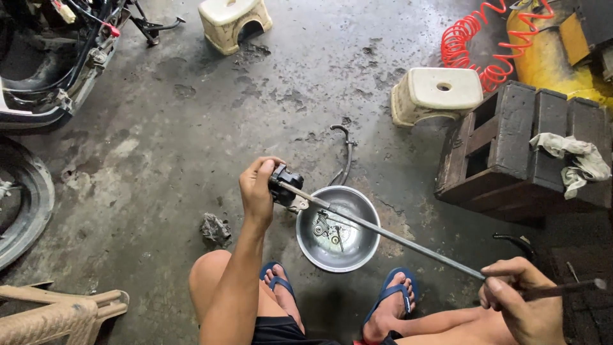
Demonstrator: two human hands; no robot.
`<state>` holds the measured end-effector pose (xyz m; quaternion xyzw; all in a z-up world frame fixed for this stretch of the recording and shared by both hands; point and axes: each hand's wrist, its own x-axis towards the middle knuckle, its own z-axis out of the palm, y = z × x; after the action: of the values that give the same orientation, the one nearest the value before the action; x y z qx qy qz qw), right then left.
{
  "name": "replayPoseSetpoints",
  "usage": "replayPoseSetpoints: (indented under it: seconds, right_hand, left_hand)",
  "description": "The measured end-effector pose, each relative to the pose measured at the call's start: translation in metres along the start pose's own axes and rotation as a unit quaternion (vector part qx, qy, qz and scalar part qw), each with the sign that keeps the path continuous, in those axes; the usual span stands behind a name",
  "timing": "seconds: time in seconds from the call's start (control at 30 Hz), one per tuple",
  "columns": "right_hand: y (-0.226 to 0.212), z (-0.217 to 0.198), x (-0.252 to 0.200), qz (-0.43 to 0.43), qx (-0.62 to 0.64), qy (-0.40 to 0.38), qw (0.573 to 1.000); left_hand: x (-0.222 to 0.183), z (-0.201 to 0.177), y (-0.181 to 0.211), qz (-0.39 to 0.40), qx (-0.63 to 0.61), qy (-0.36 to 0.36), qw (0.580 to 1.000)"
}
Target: The person is using a metal rod to apply leverage and tighten or loosen a mechanical component from a motorcycle.
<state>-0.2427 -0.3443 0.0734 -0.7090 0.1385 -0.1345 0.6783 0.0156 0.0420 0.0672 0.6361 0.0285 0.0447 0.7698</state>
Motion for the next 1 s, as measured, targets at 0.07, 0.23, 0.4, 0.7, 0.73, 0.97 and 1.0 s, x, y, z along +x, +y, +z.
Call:
replayPoseSetpoints:
  seconds: [0.07,0.23,0.4,0.7,0.73,0.97,1.0]
  right_hand:
    - [-0.004,0.002,-0.001,0.037,0.0,-0.007,0.999]
    - [-0.013,0.017,0.004,0.093,-0.013,-0.149,0.984]
    - [0.009,0.025,0.009,0.256,-0.072,-0.156,0.951]
    - [-0.001,0.044,-0.006,0.208,-0.087,-0.057,0.973]
    - [-0.002,0.045,-0.003,0.17,-0.113,-0.054,0.977]
    - [0.023,0.035,-0.014,0.129,-0.101,-0.034,0.986]
    - [0.026,0.034,-0.016,0.112,-0.15,-0.027,0.982]
  left_hand:
    - [0.002,-0.001,-0.003,-0.016,-0.001,0.018,1.0]
    - [0.007,-0.008,-0.017,-0.061,-0.038,0.045,0.996]
    - [0.009,-0.015,-0.008,-0.024,0.043,0.078,0.996]
    - [0.006,-0.017,-0.015,-0.03,0.213,0.082,0.973]
    - [0.011,-0.013,-0.014,-0.037,0.231,0.073,0.969]
    - [0.009,-0.01,-0.015,-0.049,0.288,0.073,0.953]
    - [0.009,-0.01,-0.016,-0.042,0.286,0.072,0.955]
